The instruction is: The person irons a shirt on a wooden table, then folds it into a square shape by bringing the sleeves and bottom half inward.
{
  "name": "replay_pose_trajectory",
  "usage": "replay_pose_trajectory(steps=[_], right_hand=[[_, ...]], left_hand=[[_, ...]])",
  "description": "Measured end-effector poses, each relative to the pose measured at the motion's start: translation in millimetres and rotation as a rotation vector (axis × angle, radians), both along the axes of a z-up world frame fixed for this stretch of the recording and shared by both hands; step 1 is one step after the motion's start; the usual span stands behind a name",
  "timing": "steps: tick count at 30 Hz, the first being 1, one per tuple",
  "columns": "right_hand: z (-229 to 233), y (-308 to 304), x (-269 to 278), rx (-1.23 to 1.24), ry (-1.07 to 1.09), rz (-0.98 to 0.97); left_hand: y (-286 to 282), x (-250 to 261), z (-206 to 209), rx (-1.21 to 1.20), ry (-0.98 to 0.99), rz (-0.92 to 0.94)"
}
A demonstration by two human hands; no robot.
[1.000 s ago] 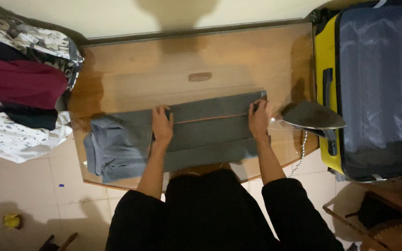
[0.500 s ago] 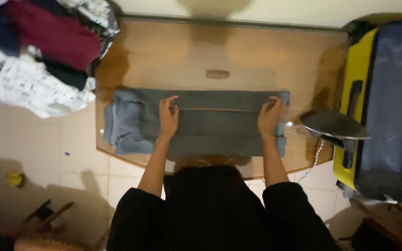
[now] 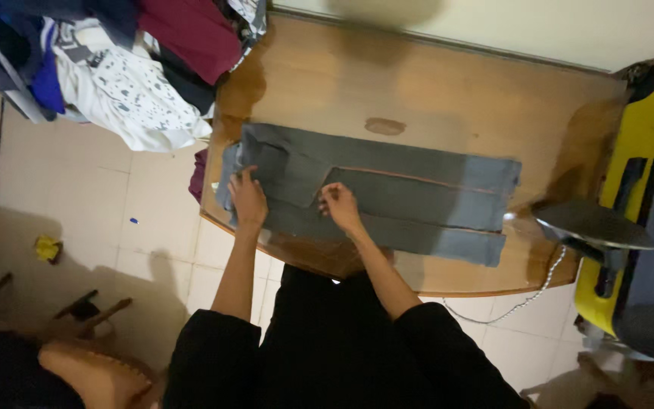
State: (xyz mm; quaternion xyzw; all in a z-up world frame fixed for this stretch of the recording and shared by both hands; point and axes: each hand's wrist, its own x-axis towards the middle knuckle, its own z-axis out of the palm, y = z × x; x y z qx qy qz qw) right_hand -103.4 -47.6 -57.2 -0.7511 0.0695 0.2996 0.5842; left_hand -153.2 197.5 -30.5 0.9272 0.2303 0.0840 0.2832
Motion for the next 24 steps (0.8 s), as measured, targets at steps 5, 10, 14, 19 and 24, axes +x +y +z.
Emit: replay_pose_trajectory(steps=[5,10,14,19,24], right_hand=[[-18.9,38.0,-27.5,-0.208,-0.074,-0.014],[-47.3,50.1,-47.2,-0.312,-0.257,-0.150],[-39.4,65.3,-51.9,-0.347,-0.352,-0.178],[-32.9,70.3,-48.0,-0.441,-0.259,-0.268],[-16.8,49.9,-35.9,-0.369,-0.119,-0.219]], left_hand=[[16.0,8.5,-7.6,0.013,0.175,-0.008],[35.3,9.7,-1.5,-0.020,0.288,-0.058],[47.9,14.4,-16.0,-0.054,0.272,-0.085],[69.6,18.4,-53.6,-0.498,0.171,-0.094],[88.7,-2.9,-39.6,-0.518,0.467,-0.225]])
